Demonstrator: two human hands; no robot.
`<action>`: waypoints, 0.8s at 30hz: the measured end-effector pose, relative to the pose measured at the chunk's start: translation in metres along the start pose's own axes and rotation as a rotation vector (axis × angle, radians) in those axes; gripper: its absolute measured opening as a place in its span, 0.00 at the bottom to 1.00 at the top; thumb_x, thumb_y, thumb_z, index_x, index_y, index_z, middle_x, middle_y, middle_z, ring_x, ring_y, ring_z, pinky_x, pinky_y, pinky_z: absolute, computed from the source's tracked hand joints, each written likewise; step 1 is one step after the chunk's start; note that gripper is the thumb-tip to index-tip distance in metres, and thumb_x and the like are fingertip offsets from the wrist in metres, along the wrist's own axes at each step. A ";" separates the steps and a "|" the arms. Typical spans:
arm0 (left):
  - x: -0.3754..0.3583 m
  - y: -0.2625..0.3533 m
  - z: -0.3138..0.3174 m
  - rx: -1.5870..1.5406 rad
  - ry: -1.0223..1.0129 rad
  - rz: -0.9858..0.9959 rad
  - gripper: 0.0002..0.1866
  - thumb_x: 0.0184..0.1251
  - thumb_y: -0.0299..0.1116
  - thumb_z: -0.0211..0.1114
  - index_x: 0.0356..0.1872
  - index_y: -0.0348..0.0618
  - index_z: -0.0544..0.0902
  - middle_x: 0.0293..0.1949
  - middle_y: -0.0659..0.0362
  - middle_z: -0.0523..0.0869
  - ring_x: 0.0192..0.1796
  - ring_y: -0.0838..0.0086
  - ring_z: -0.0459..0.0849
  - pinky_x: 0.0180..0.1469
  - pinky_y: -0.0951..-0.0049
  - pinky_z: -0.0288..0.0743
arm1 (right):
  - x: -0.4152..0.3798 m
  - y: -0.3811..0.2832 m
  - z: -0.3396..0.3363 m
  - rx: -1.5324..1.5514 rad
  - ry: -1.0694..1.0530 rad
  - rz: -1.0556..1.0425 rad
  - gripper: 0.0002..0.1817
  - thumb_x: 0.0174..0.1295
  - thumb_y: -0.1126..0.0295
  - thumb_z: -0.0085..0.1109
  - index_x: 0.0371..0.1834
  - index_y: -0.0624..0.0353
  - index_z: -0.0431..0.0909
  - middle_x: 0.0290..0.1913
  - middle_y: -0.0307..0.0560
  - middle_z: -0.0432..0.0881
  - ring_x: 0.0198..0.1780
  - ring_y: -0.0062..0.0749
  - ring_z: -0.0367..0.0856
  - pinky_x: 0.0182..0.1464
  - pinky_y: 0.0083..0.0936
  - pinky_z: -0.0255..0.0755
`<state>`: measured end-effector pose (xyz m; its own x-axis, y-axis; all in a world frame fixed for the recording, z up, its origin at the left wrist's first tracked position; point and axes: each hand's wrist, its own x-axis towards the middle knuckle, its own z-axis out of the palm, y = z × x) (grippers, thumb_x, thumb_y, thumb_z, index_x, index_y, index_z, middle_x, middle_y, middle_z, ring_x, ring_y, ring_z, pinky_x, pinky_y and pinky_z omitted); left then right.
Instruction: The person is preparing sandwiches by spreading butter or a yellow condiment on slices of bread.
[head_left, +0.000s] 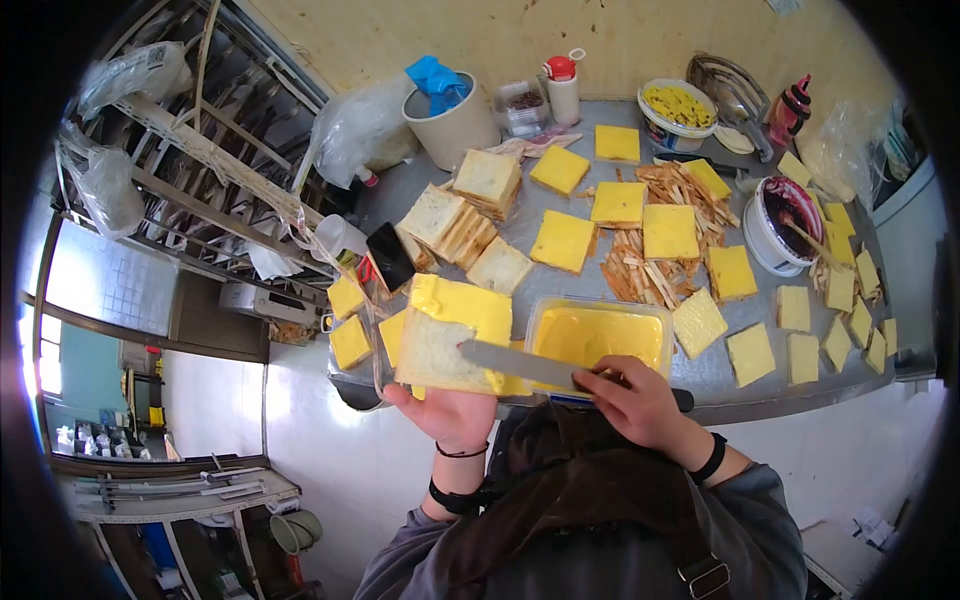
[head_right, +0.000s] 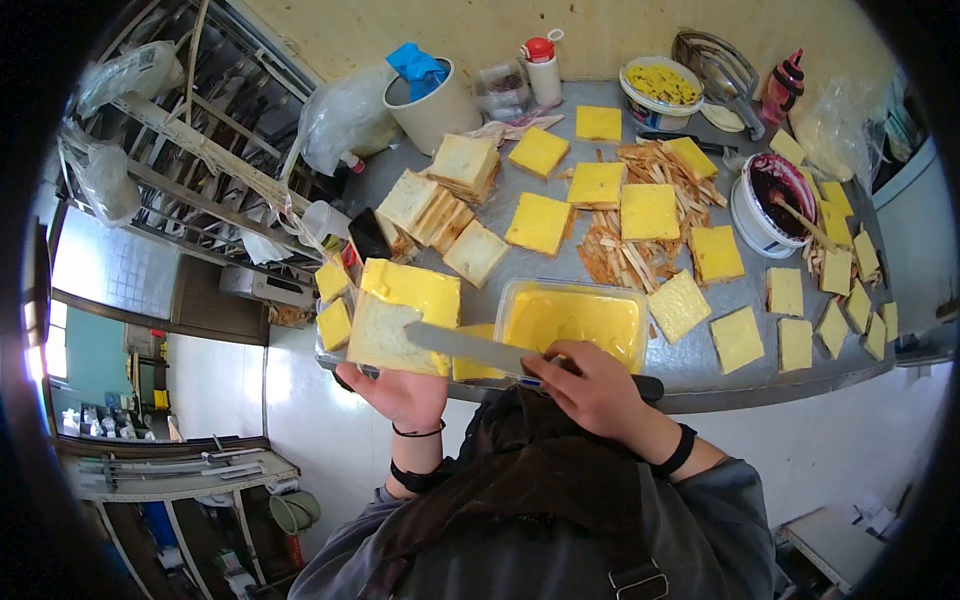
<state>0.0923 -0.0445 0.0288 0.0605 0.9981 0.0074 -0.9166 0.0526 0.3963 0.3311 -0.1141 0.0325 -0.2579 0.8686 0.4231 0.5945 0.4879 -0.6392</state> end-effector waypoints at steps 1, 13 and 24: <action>-0.001 0.001 0.002 -0.007 -0.008 -0.004 0.50 0.57 0.70 0.58 0.74 0.51 0.57 0.74 0.62 0.60 0.74 0.63 0.59 0.74 0.54 0.51 | 0.000 -0.001 0.004 0.002 0.000 -0.024 0.25 0.54 0.74 0.65 0.58 0.49 0.78 0.44 0.44 0.76 0.41 0.40 0.78 0.41 0.32 0.75; 0.005 0.006 -0.009 -0.120 -0.105 -0.061 0.41 0.67 0.67 0.44 0.73 0.49 0.60 0.71 0.58 0.65 0.70 0.58 0.65 0.72 0.51 0.56 | 0.001 -0.016 0.000 0.177 -0.022 -0.080 0.21 0.58 0.76 0.59 0.57 0.52 0.76 0.45 0.46 0.77 0.40 0.38 0.80 0.39 0.29 0.75; 0.006 -0.012 0.002 -0.491 0.018 -0.279 0.31 0.76 0.55 0.39 0.73 0.50 0.59 0.72 0.54 0.64 0.73 0.56 0.62 0.74 0.48 0.50 | 0.015 -0.006 0.019 0.786 0.160 0.265 0.13 0.72 0.67 0.46 0.52 0.63 0.69 0.40 0.48 0.76 0.38 0.32 0.75 0.42 0.24 0.70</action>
